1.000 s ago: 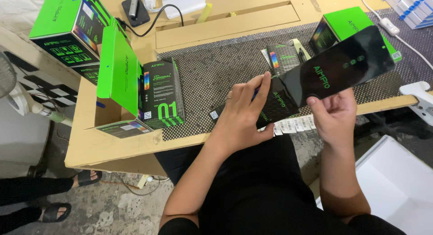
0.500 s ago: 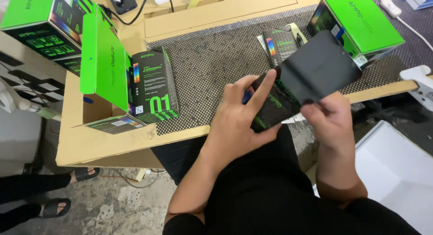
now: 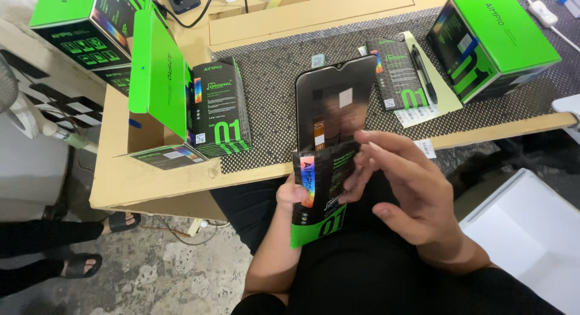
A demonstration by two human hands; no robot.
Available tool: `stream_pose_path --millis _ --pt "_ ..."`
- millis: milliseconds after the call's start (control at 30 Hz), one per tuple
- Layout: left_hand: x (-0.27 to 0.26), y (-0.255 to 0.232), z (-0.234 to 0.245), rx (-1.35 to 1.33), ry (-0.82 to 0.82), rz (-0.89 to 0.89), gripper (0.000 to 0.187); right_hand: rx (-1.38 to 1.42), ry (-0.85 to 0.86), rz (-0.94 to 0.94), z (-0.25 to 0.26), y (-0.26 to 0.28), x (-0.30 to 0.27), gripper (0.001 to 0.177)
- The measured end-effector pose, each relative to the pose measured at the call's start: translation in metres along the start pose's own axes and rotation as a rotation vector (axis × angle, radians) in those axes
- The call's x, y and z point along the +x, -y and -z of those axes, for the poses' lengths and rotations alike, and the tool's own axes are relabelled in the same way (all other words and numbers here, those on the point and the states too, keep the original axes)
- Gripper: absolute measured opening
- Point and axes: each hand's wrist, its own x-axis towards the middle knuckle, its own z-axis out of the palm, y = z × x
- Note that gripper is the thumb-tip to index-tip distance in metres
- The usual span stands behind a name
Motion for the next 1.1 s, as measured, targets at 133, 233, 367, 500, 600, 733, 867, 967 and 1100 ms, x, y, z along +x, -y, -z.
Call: stream_pose_path --millis 133,233,367,500,600,733,867,967,1100 --pt "0.017 -0.005 -0.017 0.099 0.037 0.012 0.077 0.004 -0.01 0.01 0.002 -0.009 -0.003 0.055" --pt "0.017 -0.006 -0.017 0.245 -0.013 -0.022 0.085 0.032 -0.026 0.047 0.003 -0.019 -0.003 0.06" --pt "0.012 -0.001 -0.015 0.208 0.009 -0.064 0.078 0.032 -0.036 0.104 0.003 -0.024 -0.006 0.056" --pt "0.007 0.003 -0.012 0.143 -0.009 -0.048 0.092 0.044 -0.068 0.094 0.0 -0.022 -0.01 0.052" --pt "0.02 -0.001 -0.027 0.034 0.059 -0.013 0.082 0.054 -0.16 0.121 0.001 -0.029 -0.002 0.048" --pt "0.017 0.007 -0.026 -0.107 0.074 0.06 0.081 0.074 -0.108 0.041 0.014 -0.017 0.017 0.022" --pt "0.021 0.017 -0.034 -0.212 0.037 0.07 0.083 0.036 -0.206 -0.08 0.015 -0.011 0.027 0.031" --pt "0.024 0.024 -0.033 -0.246 0.058 0.075 0.086 0.17 -0.297 -0.041 0.026 -0.025 0.028 0.037" --pt "0.025 0.026 -0.027 -0.249 0.121 0.11 0.087 0.041 -0.364 0.008 0.032 -0.037 0.022 0.041"
